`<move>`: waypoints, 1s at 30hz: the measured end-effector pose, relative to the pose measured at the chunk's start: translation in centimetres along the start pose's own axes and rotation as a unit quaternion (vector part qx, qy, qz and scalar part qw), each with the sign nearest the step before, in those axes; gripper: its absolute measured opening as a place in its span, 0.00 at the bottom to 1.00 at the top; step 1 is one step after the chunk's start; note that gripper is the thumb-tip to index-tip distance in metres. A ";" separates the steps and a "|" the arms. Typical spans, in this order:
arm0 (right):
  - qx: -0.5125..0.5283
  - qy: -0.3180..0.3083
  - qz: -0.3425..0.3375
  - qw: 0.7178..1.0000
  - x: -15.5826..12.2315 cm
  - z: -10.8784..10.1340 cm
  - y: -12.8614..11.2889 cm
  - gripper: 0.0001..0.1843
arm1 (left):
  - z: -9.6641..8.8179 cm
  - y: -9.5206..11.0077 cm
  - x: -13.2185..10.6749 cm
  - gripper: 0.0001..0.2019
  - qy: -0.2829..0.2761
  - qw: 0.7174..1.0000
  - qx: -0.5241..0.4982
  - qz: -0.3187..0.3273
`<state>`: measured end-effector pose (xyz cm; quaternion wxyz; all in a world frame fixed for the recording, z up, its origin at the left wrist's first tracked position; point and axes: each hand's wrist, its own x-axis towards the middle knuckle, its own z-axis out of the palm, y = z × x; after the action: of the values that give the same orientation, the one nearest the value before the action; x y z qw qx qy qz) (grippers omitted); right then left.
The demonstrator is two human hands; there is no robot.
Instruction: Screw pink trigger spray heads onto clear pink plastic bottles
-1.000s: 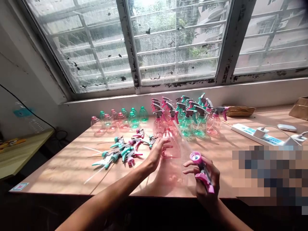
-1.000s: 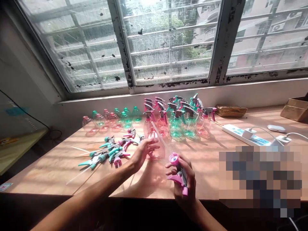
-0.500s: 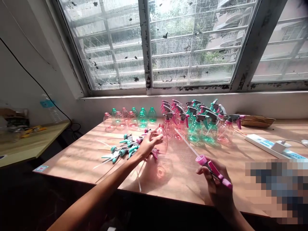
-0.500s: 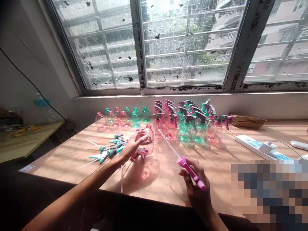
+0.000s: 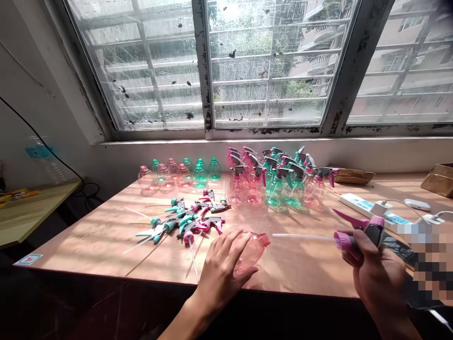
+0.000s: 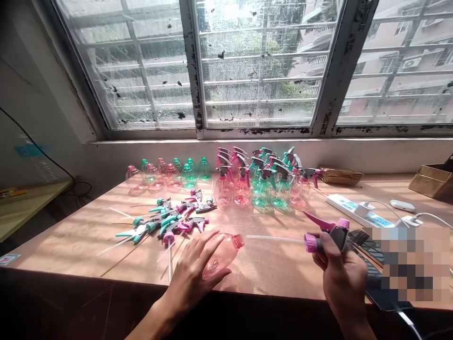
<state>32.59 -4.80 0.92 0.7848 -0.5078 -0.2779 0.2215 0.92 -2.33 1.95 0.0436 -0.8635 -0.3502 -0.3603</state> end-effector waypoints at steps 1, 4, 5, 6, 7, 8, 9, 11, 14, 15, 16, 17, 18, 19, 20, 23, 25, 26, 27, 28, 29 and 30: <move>-0.018 -0.017 0.013 1.000 -0.1 0.1 0.2 0.21 | 0.0 -0.1 -0.1 0.35 0.000 1.000 0.003 0.008; -0.059 -0.124 0.073 0.988 -1.3 1.3 0.7 0.25 | 0.2 0.1 -0.4 0.31 -0.006 0.999 0.012 0.047; -0.064 -0.167 0.089 0.980 -1.9 2.0 0.8 0.26 | 0.3 0.2 -0.5 0.32 -0.007 0.998 0.010 0.060; -0.062 -0.199 0.090 0.974 -2.6 2.6 1.0 0.27 | 0.5 0.3 -0.6 0.32 -0.010 0.997 0.004 0.071; -0.058 -0.232 0.087 0.967 -3.4 3.2 1.1 0.27 | 0.8 0.4 -0.7 0.32 -0.013 0.997 -0.005 0.077; -0.050 -0.279 0.086 0.955 -4.1 3.6 1.3 0.26 | 1.0 0.4 -0.8 0.30 -0.013 0.996 -0.020 0.080; -0.035 -0.315 0.090 0.944 -4.7 4.0 1.5 0.26 | 1.3 0.4 -1.0 0.28 -0.011 0.996 -0.040 0.082; -0.015 -0.354 0.113 0.928 -5.4 4.4 2.1 0.26 | 1.8 0.4 -1.3 0.27 0.009 0.993 -0.086 0.077; 0.007 -0.380 0.118 0.917 -5.5 4.2 2.9 0.26 | 2.3 0.3 -1.7 0.27 0.048 0.984 -0.172 0.016; 0.014 -0.383 0.111 0.917 -5.4 4.0 3.1 0.25 | 2.4 0.2 -1.7 0.26 0.057 0.977 -0.203 -0.021; 0.019 -0.386 0.106 0.916 -5.3 3.9 3.3 0.24 | 2.4 0.1 -1.7 0.26 0.066 0.968 -0.233 -0.060; 0.020 -0.387 0.103 0.916 -5.2 3.8 3.4 0.23 | 2.3 -0.1 -1.6 0.27 0.069 0.957 -0.263 -0.099; 0.017 -0.388 0.103 0.916 -5.1 3.8 3.5 0.23 | 2.2 -0.4 -1.5 0.29 0.061 0.944 -0.295 -0.132; 0.010 -0.387 0.106 0.916 -5.1 3.8 3.5 0.23 | 2.1 -0.8 -1.3 0.33 0.043 0.930 -0.328 -0.158; 0.001 -0.383 0.110 0.917 -5.1 3.9 3.5 0.23 | 2.0 -1.3 -1.2 0.37 0.008 0.913 -0.367 -0.180; -0.034 -0.383 0.116 0.916 -5.2 4.2 3.4 0.24 | 1.7 -2.7 -1.0 0.53 -0.104 0.852 -0.461 -0.228; -0.052 -0.397 0.117 0.909 -5.1 4.4 3.3 0.24 | 1.7 -3.4 -1.2 0.58 -0.126 0.855 -0.444 -0.239; -0.057 -0.403 0.118 0.906 -5.0 4.4 3.3 0.23 | 1.7 -3.6 -1.2 0.60 -0.128 0.864 -0.425 -0.238; -0.056 -0.409 0.122 0.903 -4.9 4.4 3.2 0.22 | 1.8 -3.7 -1.3 0.60 -0.125 0.873 -0.410 -0.233; -0.052 -0.413 0.126 0.900 -4.8 4.3 3.2 0.22 | 1.8 -3.7 -1.4 0.61 -0.122 0.878 -0.402 -0.230; -0.047 -0.420 0.130 0.897 -4.7 4.3 3.2 0.23 | 1.9 -3.6 -1.4 0.61 -0.119 0.879 -0.401 -0.228; -0.043 -0.427 0.133 0.894 -4.5 4.2 3.2 0.25 | 1.9 -3.6 -1.4 0.61 -0.119 0.880 -0.400 -0.226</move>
<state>26.21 -3.61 -1.57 0.5313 -0.4300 -0.5254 0.5068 -0.93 0.14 -0.97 -0.4299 -0.7413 -0.3645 -0.3645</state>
